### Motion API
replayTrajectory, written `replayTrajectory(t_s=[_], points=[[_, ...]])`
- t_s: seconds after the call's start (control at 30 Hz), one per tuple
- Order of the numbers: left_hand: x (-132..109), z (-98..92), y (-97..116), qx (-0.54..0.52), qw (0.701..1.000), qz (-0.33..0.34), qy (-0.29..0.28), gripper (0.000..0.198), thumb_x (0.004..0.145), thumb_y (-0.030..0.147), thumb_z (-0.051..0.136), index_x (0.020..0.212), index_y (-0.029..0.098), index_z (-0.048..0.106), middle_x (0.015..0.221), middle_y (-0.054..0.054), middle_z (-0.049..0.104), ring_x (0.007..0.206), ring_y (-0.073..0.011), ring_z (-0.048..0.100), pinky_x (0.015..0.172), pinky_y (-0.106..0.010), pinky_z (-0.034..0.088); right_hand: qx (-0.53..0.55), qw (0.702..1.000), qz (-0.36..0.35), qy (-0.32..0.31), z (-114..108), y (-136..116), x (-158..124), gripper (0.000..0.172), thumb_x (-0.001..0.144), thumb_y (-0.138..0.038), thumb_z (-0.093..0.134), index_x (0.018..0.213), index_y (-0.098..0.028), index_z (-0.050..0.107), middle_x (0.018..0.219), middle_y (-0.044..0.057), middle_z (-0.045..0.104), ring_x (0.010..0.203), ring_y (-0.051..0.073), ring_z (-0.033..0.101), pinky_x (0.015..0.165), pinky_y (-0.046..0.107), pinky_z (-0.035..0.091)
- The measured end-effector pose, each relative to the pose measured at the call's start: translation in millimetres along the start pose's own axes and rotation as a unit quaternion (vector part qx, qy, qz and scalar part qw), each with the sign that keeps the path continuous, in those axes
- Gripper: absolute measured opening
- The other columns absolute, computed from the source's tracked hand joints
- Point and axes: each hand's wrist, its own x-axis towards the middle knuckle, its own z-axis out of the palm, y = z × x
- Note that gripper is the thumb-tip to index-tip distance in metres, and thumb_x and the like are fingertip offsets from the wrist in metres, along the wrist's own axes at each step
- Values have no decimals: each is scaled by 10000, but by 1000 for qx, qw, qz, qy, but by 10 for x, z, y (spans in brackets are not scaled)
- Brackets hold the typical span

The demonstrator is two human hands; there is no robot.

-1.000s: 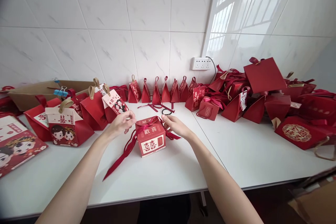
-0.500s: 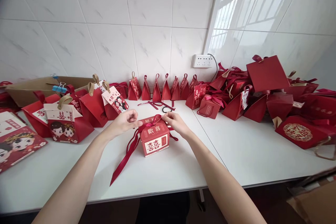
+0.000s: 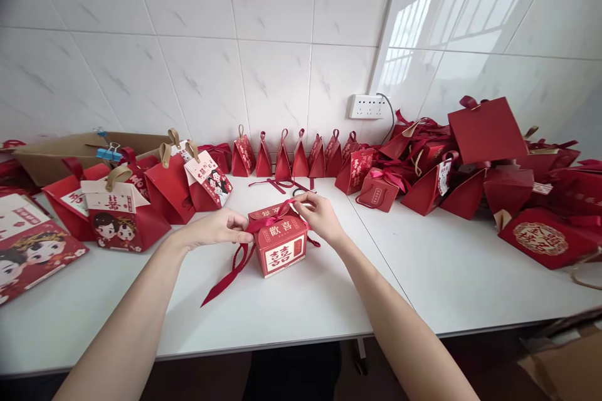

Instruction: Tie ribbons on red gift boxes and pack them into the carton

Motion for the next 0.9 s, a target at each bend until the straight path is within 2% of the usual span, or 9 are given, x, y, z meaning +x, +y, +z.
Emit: replayTrajectory(t_s=[0.13, 0.23, 0.3, 0.43, 0.5, 0.57, 0.7, 0.83, 0.9], points=[[-17, -43, -33, -76, 997, 15, -1, 295, 704, 451, 657, 690, 163, 594, 667, 22, 501, 628, -109, 451, 603, -230, 366, 98, 994, 42, -6, -104, 33, 43, 322, 749, -494, 551, 720, -173, 549, 563, -33, 442, 520, 98, 403, 496, 237, 329], [-17, -60, -71, -128, 991, 42, 10, 272, 723, 418, 661, 688, 161, 582, 692, 20, 517, 682, -109, 482, 673, -237, 401, 167, 977, 126, -27, -137, 44, 65, 457, 755, -621, 475, 674, -173, 520, 499, -61, 302, 451, 84, 277, 431, 234, 236], [-18, -63, -84, -159, 986, 53, 9, 271, 726, 408, 669, 689, 155, 581, 740, 4, 563, 732, -119, 525, 738, -259, 429, 155, 973, 164, -58, -137, 12, 45, 460, 743, -618, 527, 614, -183, 450, 496, -78, 243, 442, 69, 224, 427, 230, 194], [-21, -56, -89, -186, 981, 11, -46, 349, 726, 482, 657, 758, 141, 589, 785, -57, 644, 738, -170, 606, 763, -338, 468, 73, 972, 138, -177, -135, -109, -40, 437, 747, -530, 608, 595, -176, 402, 537, -65, 314, 468, 55, 243, 447, 230, 171], [-9, -47, -95, -160, 984, -6, -79, 379, 689, 490, 689, 798, 136, 608, 742, -48, 641, 688, -159, 596, 705, -311, 464, 52, 970, 123, -205, -140, -149, -60, 432, 760, -523, 599, 597, -170, 410, 542, -59, 347, 473, 53, 252, 451, 231, 164], [16, -35, -108, -119, 989, -4, -85, 360, 659, 460, 724, 785, 136, 629, 706, -17, 613, 647, -123, 549, 643, -260, 433, 53, 969, 117, -211, -143, -157, -55, 442, 764, -519, 600, 586, -171, 394, 532, -63, 341, 473, 51, 252, 452, 229, 164], [47, -4, -127, -94, 994, 7, -52, 290, 663, 398, 723, 664, 138, 593, 636, 28, 541, 603, -87, 477, 587, -224, 380, 69, 967, 121, -213, -155, -129, -44, 469, 730, -535, 637, 581, -173, 380, 533, -59, 340, 476, 56, 287, 453, 225, 185], [27, 46, -135, -224, 974, 25, -2, 300, 614, 377, 748, 678, 149, 565, 669, 38, 533, 642, -83, 504, 646, -225, 404, 96, 957, 156, -226, -225, -44, -107, 534, 654, -613, 665, 545, -192, 356, 489, -55, 309, 430, 63, 265, 416, 248, 168], [56, 67, -190, -280, 960, 7, 26, 337, 564, 392, 772, 663, 146, 565, 657, 31, 536, 616, -77, 504, 629, -220, 399, 94, 956, 152, -231, -259, 64, -120, 539, 687, -663, 599, 523, -206, 363, 458, -38, 315, 407, 71, 271, 404, 277, 188]])
